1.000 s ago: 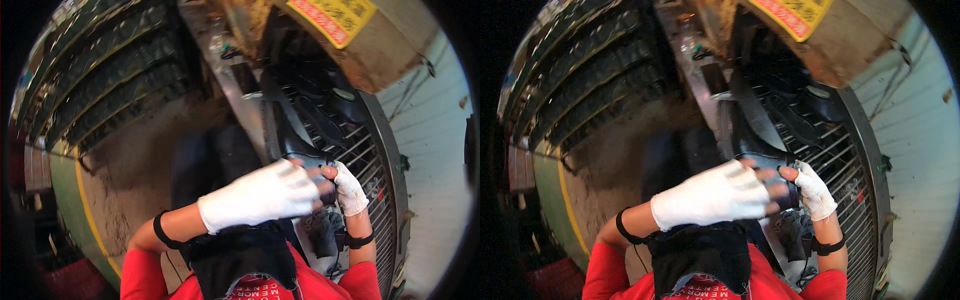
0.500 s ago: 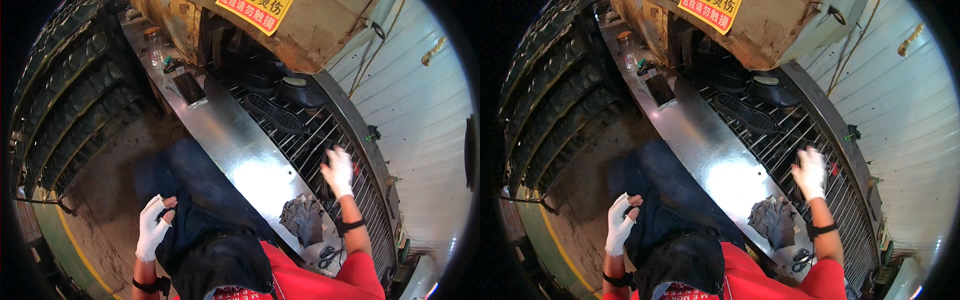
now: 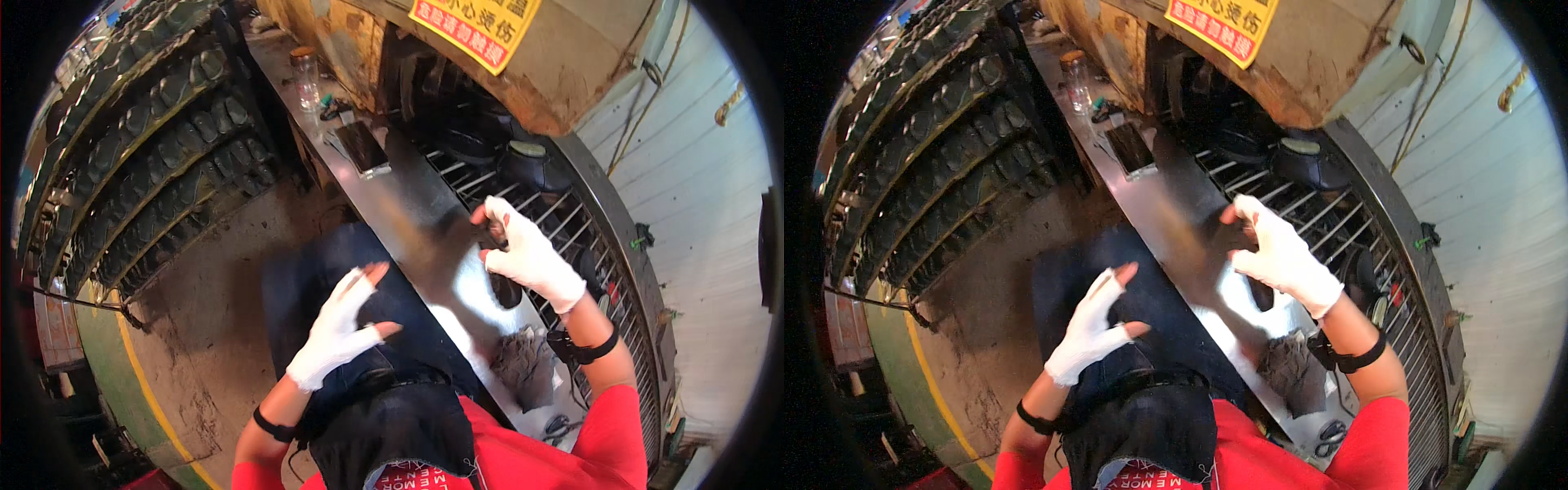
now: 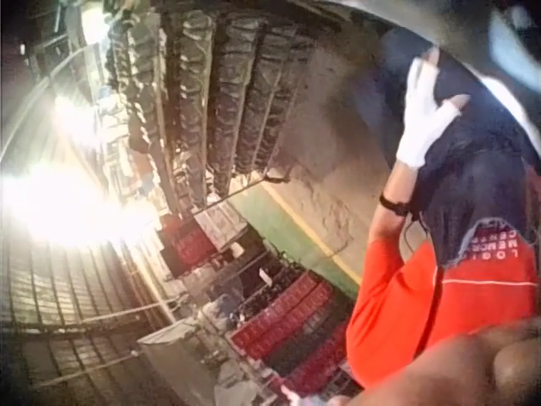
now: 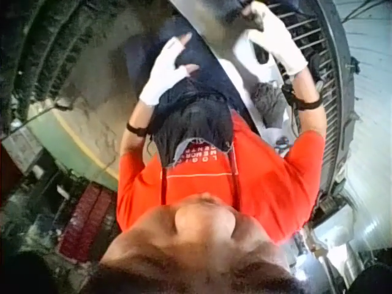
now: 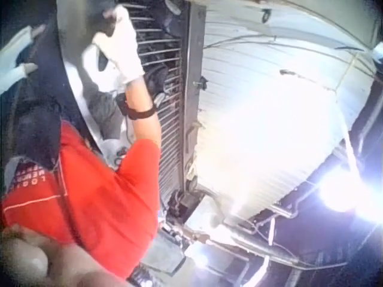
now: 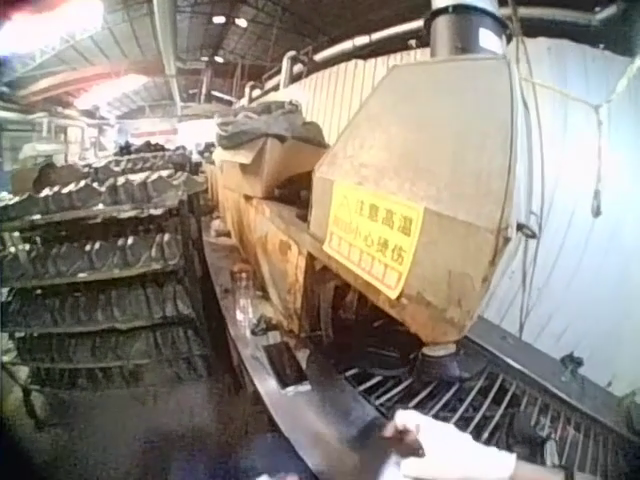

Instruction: Attaching and pressing soles onto shoe uppers using heat-activated adhesive.

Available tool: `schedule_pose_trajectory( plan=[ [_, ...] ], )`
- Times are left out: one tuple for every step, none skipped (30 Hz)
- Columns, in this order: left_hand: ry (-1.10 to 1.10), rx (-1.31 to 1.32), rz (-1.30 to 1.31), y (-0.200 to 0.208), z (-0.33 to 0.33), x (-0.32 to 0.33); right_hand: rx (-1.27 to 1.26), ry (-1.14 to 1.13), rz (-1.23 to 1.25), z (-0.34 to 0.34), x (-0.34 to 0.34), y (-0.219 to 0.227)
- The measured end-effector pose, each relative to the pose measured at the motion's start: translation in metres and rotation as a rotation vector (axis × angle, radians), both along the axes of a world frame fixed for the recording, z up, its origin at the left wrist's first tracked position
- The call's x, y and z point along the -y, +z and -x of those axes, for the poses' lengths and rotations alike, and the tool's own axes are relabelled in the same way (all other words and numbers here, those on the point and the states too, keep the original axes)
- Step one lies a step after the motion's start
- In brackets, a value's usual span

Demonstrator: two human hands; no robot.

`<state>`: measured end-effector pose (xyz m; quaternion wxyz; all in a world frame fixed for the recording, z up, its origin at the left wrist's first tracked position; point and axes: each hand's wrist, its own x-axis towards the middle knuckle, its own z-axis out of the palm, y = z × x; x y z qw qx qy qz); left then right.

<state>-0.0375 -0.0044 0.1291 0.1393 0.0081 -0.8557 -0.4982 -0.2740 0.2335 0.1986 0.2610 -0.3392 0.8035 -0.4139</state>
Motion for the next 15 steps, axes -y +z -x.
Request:
schedule_pose_trajectory(
  plan=[
    [-0.048,-0.004,0.015,0.004,0.011,-0.009,0.437,0.028,0.238,-0.011,0.005,0.019],
    [-0.103,-0.074,0.141,0.007,0.02,-0.014,0.56,0.027,0.283,-0.018,0.009,0.033],
    [-0.154,-0.076,0.139,0.009,0.026,-0.021,0.695,0.076,0.36,-0.021,0.013,0.039],
    [-0.182,-0.032,0.015,0.01,0.026,-0.022,0.75,0.068,0.34,-0.021,0.02,0.036],
    [-0.209,0.016,-0.11,0.009,0.024,-0.022,0.961,0.054,0.352,-0.018,0.025,0.027],
    [-0.234,0.067,-0.347,0.004,0.019,-0.019,0.854,0.009,0.228,-0.006,0.029,0.014],
    [-0.252,0.123,-0.586,-0.003,0.01,-0.013,0.769,0.035,0.195,0.008,0.036,-0.006],
    [-0.117,0.302,-0.789,-0.013,0.0,-0.012,0.614,0.081,0.178,0.024,0.041,-0.028],
    [-0.087,0.215,-0.868,-0.027,-0.01,-0.006,0.499,0.072,0.144,0.042,0.044,-0.051],
    [-0.038,0.516,-0.89,-0.041,-0.02,0.003,-0.05,0.188,-0.032,0.071,0.045,-0.07],
    [0.046,0.461,-0.921,-0.058,-0.027,0.005,-0.57,0.24,-0.262,0.108,0.047,-0.085],
    [0.176,0.448,-1.028,-0.076,-0.03,0.004,-0.797,0.133,-0.159,0.143,0.051,-0.1],
    [0.317,0.488,-1.168,-0.092,-0.034,0.004,-0.984,0.01,-0.13,0.178,0.05,-0.112],
    [0.411,0.51,-1.185,-0.106,-0.037,0.002,-0.942,-0.071,-0.194,0.214,0.042,-0.118],
    [0.506,0.531,-1.204,-0.118,-0.038,0.0,-0.898,-0.128,-0.286,0.247,0.032,-0.122]
  ],
)
